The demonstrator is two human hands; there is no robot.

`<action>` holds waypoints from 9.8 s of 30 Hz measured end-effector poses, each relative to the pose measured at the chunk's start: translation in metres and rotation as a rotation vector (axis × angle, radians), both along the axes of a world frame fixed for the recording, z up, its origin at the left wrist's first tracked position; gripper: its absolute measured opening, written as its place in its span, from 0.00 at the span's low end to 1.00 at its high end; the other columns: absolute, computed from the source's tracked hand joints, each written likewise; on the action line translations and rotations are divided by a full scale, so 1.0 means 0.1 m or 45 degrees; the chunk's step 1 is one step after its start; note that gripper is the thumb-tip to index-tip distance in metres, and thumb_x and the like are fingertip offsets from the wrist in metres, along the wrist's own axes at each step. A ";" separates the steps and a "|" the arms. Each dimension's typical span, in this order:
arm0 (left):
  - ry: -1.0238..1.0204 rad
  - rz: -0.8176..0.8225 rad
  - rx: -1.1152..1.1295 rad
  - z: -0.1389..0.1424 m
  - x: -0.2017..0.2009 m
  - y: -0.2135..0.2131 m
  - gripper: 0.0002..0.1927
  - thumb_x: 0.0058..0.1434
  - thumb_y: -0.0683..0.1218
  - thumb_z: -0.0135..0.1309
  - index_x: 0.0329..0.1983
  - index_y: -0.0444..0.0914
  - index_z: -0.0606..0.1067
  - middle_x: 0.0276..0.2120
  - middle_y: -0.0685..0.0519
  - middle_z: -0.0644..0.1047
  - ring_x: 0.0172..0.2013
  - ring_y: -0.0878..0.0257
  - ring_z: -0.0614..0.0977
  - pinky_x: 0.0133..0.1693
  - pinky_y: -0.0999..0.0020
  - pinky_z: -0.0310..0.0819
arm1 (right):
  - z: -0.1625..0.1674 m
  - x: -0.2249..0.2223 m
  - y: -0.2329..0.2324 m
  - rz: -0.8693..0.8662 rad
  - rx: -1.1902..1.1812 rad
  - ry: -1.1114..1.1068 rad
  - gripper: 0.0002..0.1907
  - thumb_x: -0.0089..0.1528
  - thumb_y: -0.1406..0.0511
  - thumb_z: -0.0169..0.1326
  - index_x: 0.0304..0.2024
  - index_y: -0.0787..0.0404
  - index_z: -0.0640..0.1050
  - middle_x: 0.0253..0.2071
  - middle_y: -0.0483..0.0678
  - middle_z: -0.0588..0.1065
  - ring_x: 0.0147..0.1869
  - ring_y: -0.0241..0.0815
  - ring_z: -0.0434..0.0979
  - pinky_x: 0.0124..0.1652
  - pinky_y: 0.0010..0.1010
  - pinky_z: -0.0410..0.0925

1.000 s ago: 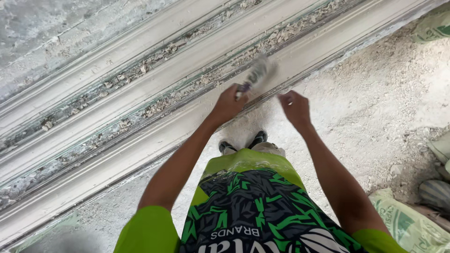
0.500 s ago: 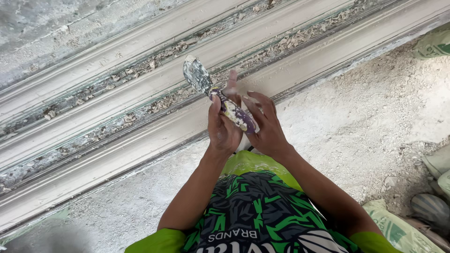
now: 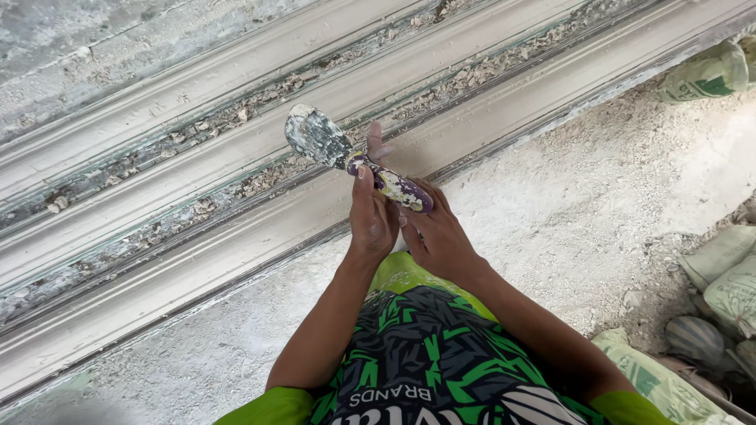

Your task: The person uses a small hand scraper to remove dried plaster residue from the grooved channels of decorative plaster molding pieces laid on a work surface. They work along the lengths of several moldings, brushing loosened debris aside and repositioning pieces to clean successive grooves.

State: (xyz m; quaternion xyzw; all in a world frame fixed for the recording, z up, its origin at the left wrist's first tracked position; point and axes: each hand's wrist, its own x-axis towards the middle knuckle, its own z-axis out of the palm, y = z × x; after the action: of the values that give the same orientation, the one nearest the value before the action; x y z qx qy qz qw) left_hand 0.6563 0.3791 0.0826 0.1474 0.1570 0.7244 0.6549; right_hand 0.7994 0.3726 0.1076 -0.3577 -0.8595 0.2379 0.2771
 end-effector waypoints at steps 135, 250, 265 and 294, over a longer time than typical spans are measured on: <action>2.577 -0.761 0.231 -0.75 0.45 0.96 0.17 0.67 0.52 0.49 0.58 0.49 0.76 0.38 0.47 0.83 0.38 0.49 0.85 0.43 0.50 0.80 | -1.47 0.94 0.87 -0.873 -0.704 -0.303 0.53 0.67 0.52 0.60 0.77 0.68 0.42 0.65 0.71 0.70 0.63 0.64 0.76 0.60 0.44 0.70; 3.513 -0.811 0.640 -0.56 2.06 1.56 0.30 0.62 0.38 0.49 0.69 0.48 0.66 0.58 0.56 0.75 0.22 0.61 0.79 0.16 0.69 0.74 | -2.17 5.59 3.81 -0.488 -0.330 -0.150 0.43 0.78 0.59 0.50 0.75 0.78 0.39 0.57 0.79 0.72 0.62 0.72 0.75 0.55 0.46 0.74; 3.507 -0.484 0.729 -1.06 3.36 2.47 0.22 0.65 0.44 0.52 0.63 0.46 0.71 0.41 0.56 0.78 0.26 0.59 0.83 0.22 0.62 0.76 | -1.90 5.51 3.96 -0.625 -0.787 -0.575 0.41 0.74 0.56 0.42 0.78 0.72 0.41 0.47 0.68 0.79 0.50 0.64 0.81 0.52 0.47 0.73; 3.340 -0.735 0.770 -0.61 2.53 2.20 0.23 0.63 0.43 0.49 0.63 0.46 0.71 0.40 0.54 0.80 0.23 0.58 0.83 0.21 0.61 0.77 | -1.50 5.38 3.83 -0.875 -1.324 -0.008 0.37 0.73 0.65 0.42 0.84 0.57 0.50 0.56 0.83 0.64 0.54 0.82 0.64 0.50 0.65 0.66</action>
State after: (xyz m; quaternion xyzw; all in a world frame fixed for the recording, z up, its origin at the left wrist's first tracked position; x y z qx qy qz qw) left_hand 0.9092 0.5993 0.0220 0.8791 0.4561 -0.0989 0.0968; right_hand 1.3376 0.7560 -0.0428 -0.7026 -0.4678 0.5215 0.1249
